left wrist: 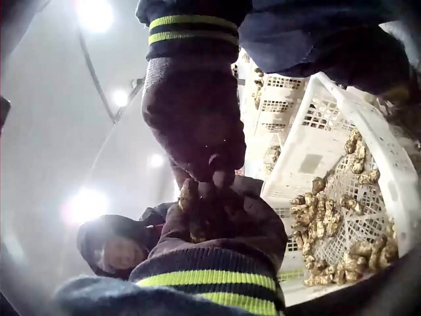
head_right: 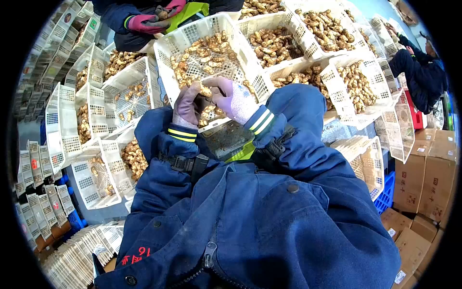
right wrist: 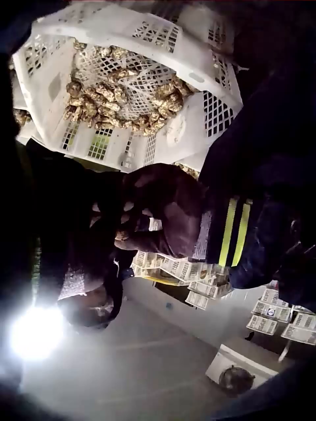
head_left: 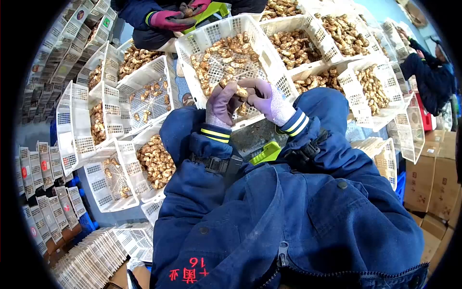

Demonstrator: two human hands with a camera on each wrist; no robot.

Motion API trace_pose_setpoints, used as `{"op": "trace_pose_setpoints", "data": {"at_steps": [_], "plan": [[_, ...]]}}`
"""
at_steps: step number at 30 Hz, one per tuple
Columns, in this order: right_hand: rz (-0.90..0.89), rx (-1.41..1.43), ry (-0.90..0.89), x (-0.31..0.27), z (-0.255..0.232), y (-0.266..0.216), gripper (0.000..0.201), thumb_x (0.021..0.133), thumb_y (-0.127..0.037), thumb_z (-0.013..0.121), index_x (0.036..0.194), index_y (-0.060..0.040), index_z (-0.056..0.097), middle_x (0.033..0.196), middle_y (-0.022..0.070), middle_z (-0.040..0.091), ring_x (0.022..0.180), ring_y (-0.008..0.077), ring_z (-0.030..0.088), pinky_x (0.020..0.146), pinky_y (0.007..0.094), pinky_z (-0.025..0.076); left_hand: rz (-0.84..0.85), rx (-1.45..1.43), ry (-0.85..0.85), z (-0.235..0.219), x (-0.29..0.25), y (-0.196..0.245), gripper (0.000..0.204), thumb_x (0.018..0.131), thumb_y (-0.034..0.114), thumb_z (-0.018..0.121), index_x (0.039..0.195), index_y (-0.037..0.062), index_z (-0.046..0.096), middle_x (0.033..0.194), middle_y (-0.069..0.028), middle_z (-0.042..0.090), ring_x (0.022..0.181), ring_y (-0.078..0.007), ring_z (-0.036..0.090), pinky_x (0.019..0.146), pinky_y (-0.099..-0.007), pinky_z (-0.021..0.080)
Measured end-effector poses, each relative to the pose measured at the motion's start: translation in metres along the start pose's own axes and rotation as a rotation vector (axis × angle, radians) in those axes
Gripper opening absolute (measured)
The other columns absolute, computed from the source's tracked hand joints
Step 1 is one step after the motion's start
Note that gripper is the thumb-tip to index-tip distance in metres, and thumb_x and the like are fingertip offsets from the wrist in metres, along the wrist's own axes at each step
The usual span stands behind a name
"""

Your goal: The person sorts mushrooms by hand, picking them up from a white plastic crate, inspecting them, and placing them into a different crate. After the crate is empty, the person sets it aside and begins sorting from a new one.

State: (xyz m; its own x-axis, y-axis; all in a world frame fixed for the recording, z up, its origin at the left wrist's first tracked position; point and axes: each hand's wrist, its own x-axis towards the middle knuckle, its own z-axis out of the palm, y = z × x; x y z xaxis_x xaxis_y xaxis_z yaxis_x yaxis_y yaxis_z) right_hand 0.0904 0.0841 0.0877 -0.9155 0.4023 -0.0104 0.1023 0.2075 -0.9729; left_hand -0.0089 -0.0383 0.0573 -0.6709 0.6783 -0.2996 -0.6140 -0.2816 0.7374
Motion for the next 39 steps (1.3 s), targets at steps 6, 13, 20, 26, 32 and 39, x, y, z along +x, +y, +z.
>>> {"op": "trace_pose_setpoints", "data": {"at_steps": [6, 13, 20, 26, 32, 39], "plan": [[0.014, -0.079, -0.019, 0.002, 0.0, 0.003, 0.031, 0.084, -0.011, 0.05, 0.113, -0.0038, 0.059, 0.088, 0.0133, 0.063, 0.076, 0.0181, 0.06, 0.069, 0.0294, 0.048, 0.037, 0.015, -0.047, 0.007, -0.002, 0.003, 0.021, 0.085, 0.026, 0.065, 0.093, 0.0061, 0.061, 0.08, -0.0029, 0.063, 0.071, -0.0126, 0.062, 0.061, -0.0271, 0.051], [0.059, 0.157, -0.018, 0.008, 0.007, 0.033, 0.032, 0.084, -0.011, 0.049, 0.114, -0.003, 0.059, 0.083, 0.01, 0.062, 0.071, 0.014, 0.057, 0.065, 0.0278, 0.047, 0.108, 0.07, 0.031, -0.008, 0.008, -0.008, 0.02, 0.082, 0.026, 0.068, 0.086, 0.0075, 0.061, 0.077, -0.0003, 0.061, 0.07, -0.0097, 0.059, 0.062, -0.0249, 0.05], [0.096, 0.137, -0.056, 0.004, 0.0, 0.019, 0.032, 0.084, -0.011, 0.05, 0.114, -0.0005, 0.057, 0.086, 0.0084, 0.063, 0.073, 0.013, 0.058, 0.066, 0.0255, 0.048, 0.098, 0.034, 0.091, -0.012, 0.011, -0.01, 0.018, 0.081, 0.025, 0.068, 0.085, 0.0096, 0.061, 0.078, -0.0012, 0.062, 0.067, -0.0098, 0.059, 0.059, -0.0262, 0.051], [0.138, 0.098, -0.011, 0.015, -0.013, 0.055, 0.034, 0.086, -0.01, 0.053, 0.118, 0.0028, 0.053, 0.082, 0.0043, 0.06, 0.07, 0.0095, 0.056, 0.064, 0.0224, 0.046, -0.139, -0.39, 0.195, -0.073, 0.028, -0.021, 0.016, 0.087, 0.022, 0.061, 0.092, 0.0061, 0.059, 0.081, -0.0074, 0.063, 0.072, -0.0241, 0.063, 0.066, -0.0422, 0.058], [0.303, 0.203, -0.036, 0.018, -0.016, 0.07, 0.033, 0.085, -0.01, 0.051, 0.115, 0.0015, 0.055, 0.08, 0.0038, 0.06, 0.067, 0.0089, 0.054, 0.06, 0.0219, 0.044, 0.008, -0.299, -0.059, -0.127, 0.075, 0.123, 0.029, 0.089, 0.024, 0.053, 0.092, -0.0044, 0.053, 0.096, -0.0187, 0.059, 0.088, -0.0268, 0.059, 0.081, -0.0381, 0.052], [0.308, 0.238, -0.019, 0.02, -0.018, 0.072, 0.032, 0.086, -0.01, 0.051, 0.115, 0.0012, 0.056, 0.082, 0.0033, 0.06, 0.07, 0.0092, 0.055, 0.063, 0.022, 0.045, 0.197, -0.025, 0.102, -0.08, 0.062, 0.118, 0.04, 0.09, 0.031, 0.054, 0.111, -0.0025, 0.05, 0.11, -0.0197, 0.056, 0.1, -0.0302, 0.058, 0.085, -0.0398, 0.051]]}}
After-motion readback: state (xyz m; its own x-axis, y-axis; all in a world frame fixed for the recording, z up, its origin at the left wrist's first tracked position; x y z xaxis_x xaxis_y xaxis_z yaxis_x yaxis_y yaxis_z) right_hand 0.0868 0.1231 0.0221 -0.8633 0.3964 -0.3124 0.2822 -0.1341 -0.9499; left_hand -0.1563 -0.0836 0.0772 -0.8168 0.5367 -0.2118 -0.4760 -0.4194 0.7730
